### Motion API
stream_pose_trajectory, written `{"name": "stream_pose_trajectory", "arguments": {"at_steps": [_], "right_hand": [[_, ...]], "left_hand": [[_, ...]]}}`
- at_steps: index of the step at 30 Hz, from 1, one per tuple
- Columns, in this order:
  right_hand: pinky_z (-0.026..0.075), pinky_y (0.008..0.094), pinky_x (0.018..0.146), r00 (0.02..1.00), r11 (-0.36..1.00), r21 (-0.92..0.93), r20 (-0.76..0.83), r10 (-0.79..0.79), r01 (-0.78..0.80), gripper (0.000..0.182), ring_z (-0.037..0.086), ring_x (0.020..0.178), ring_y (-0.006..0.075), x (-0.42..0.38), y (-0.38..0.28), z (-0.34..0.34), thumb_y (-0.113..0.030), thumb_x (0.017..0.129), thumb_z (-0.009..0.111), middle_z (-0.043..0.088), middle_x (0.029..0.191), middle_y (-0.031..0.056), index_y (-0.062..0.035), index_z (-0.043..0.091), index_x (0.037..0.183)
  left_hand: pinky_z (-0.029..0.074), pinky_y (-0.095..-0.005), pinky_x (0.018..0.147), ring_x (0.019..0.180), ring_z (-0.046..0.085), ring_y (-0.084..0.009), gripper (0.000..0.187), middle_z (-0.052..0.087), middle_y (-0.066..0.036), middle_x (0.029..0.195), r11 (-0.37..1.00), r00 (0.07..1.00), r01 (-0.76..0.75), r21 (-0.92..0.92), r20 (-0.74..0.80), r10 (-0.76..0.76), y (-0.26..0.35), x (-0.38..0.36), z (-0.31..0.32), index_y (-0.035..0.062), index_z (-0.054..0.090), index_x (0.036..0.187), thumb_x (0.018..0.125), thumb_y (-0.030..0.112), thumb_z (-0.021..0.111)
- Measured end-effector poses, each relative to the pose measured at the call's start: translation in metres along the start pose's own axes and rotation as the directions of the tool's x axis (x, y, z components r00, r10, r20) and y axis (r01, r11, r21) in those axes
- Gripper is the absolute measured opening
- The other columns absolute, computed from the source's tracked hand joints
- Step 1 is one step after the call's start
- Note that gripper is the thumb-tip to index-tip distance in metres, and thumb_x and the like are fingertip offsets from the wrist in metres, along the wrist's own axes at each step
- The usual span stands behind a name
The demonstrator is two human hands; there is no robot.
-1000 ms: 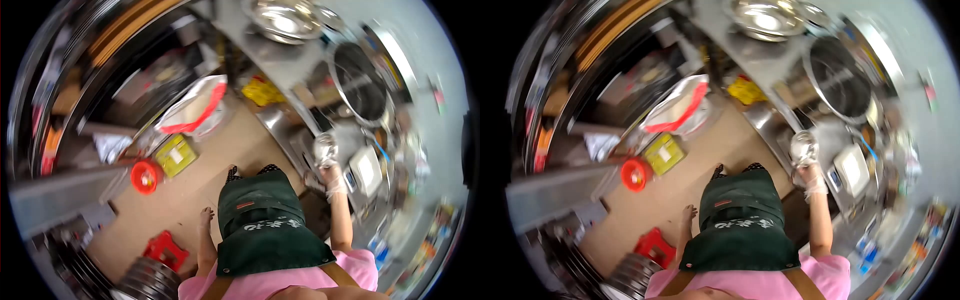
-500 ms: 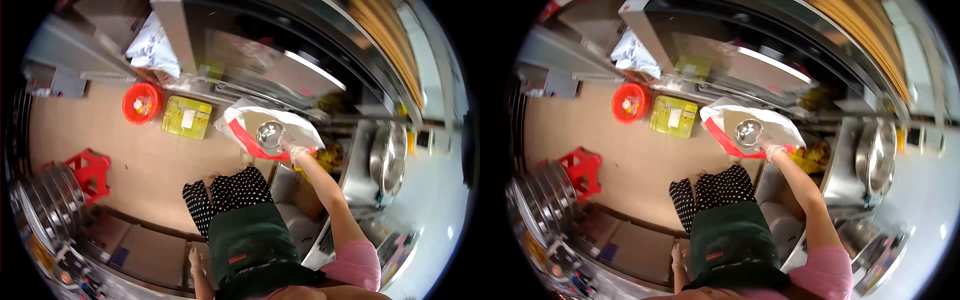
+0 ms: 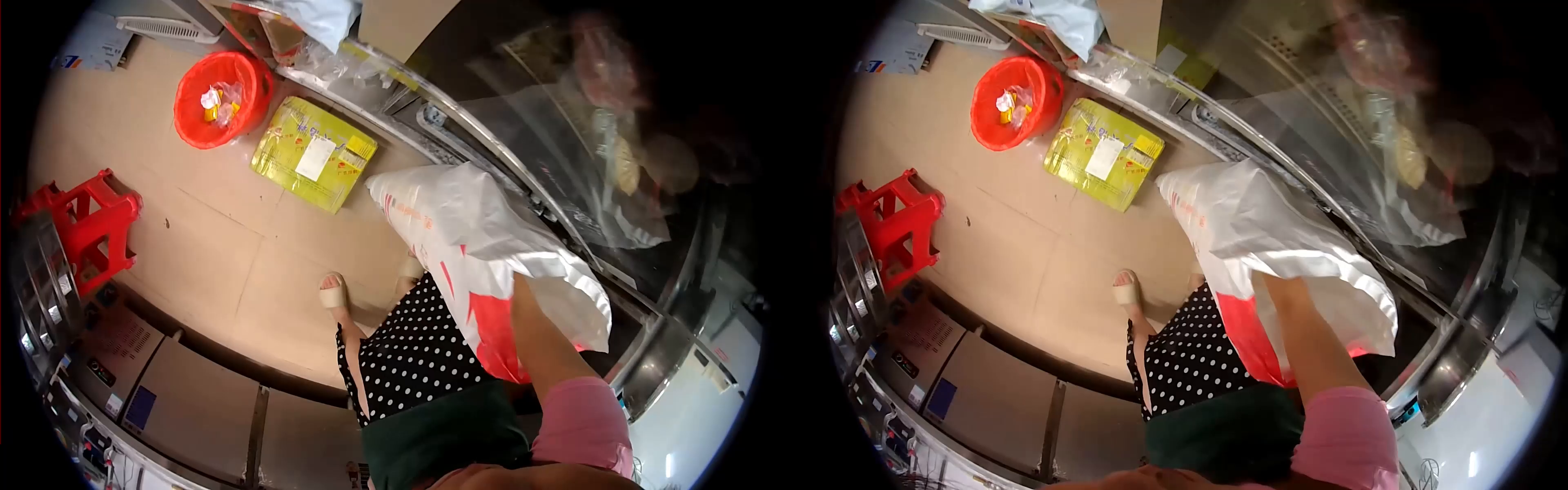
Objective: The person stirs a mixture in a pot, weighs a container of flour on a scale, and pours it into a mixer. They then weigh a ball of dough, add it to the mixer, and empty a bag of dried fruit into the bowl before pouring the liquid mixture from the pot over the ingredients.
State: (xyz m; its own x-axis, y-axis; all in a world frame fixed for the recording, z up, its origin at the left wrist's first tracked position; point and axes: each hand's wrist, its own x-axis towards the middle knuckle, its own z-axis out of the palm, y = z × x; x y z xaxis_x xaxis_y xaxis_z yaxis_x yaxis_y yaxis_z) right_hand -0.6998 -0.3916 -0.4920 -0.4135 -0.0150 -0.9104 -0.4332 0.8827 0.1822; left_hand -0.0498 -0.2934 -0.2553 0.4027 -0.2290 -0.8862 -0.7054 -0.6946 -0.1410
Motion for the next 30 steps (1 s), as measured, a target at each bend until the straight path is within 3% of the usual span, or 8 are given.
{"name": "stream_pose_trajectory", "arguments": {"at_steps": [14,25,26,27,28,30], "right_hand": [[0.053,0.0426,0.073,1.0,0.999,0.032,0.021,0.009,-0.01,0.028,0.071,0.081,0.0302,0.012,0.007,0.021,-0.026,0.088,0.06,0.073,0.093,0.0149,-0.0046,0.071,0.104],[0.053,0.0427,0.077,0.997,0.939,0.343,-0.079,0.016,0.012,0.028,0.07,0.084,0.03,-0.102,0.038,-0.054,-0.028,0.087,0.062,0.073,0.093,0.0136,-0.0071,0.072,0.103],[0.053,0.0427,0.078,0.993,0.945,0.322,-0.117,-0.028,0.064,0.028,0.07,0.084,0.03,-0.121,0.038,-0.069,-0.028,0.087,0.062,0.073,0.094,0.0135,-0.0074,0.072,0.103],[0.052,0.0425,0.079,0.97,0.968,0.181,-0.202,-0.134,0.171,0.029,0.07,0.085,0.0303,-0.159,0.031,-0.089,-0.028,0.087,0.062,0.073,0.093,0.0138,-0.0071,0.072,0.104],[0.053,0.0429,0.078,0.937,0.853,0.454,-0.335,-0.103,0.256,0.028,0.07,0.084,0.0309,-0.171,0.033,-0.084,-0.023,0.087,0.062,0.073,0.092,0.0148,-0.0068,0.072,0.107],[0.054,0.0425,0.075,0.951,0.567,0.767,-0.279,-0.131,0.302,0.026,0.07,0.083,0.0283,-0.167,0.048,-0.061,-0.018,0.088,0.061,0.073,0.091,0.0137,-0.0059,0.072,0.108]], "left_hand": [[0.053,-0.0389,0.075,0.087,0.065,-0.0237,0.029,0.067,-0.012,0.1,0.999,0.999,-0.01,-0.047,0.032,0.012,0.029,0.019,-0.001,0.003,0.066,0.109,0.1,0.027,0.052],[0.052,-0.0397,0.076,0.088,0.064,-0.0236,0.03,0.068,-0.011,0.097,0.963,0.961,-0.248,-0.104,0.102,0.258,0.026,0.017,-0.051,0.0009,0.066,0.106,0.1,0.028,0.053],[0.052,-0.0398,0.076,0.088,0.064,-0.0236,0.03,0.068,-0.011,0.097,0.955,0.952,-0.276,-0.107,0.11,0.287,0.023,0.018,-0.058,0.0007,0.066,0.106,0.1,0.028,0.053],[0.052,-0.0399,0.076,0.089,0.064,-0.0236,0.031,0.068,-0.011,0.097,0.946,0.941,-0.303,-0.114,0.119,0.315,0.022,0.017,-0.064,0.0005,0.066,0.105,0.1,0.028,0.053],[0.052,-0.0399,0.076,0.089,0.064,-0.0236,0.031,0.068,-0.011,0.097,0.936,0.93,-0.33,-0.121,0.13,0.344,0.019,0.017,-0.071,0.0003,0.066,0.105,0.1,0.028,0.053],[0.052,-0.0401,0.076,0.089,0.064,-0.0236,0.031,0.068,-0.011,0.096,0.913,0.904,-0.384,-0.137,0.147,0.402,0.017,0.018,-0.084,0.0,0.066,0.104,0.1,0.028,0.053]]}}
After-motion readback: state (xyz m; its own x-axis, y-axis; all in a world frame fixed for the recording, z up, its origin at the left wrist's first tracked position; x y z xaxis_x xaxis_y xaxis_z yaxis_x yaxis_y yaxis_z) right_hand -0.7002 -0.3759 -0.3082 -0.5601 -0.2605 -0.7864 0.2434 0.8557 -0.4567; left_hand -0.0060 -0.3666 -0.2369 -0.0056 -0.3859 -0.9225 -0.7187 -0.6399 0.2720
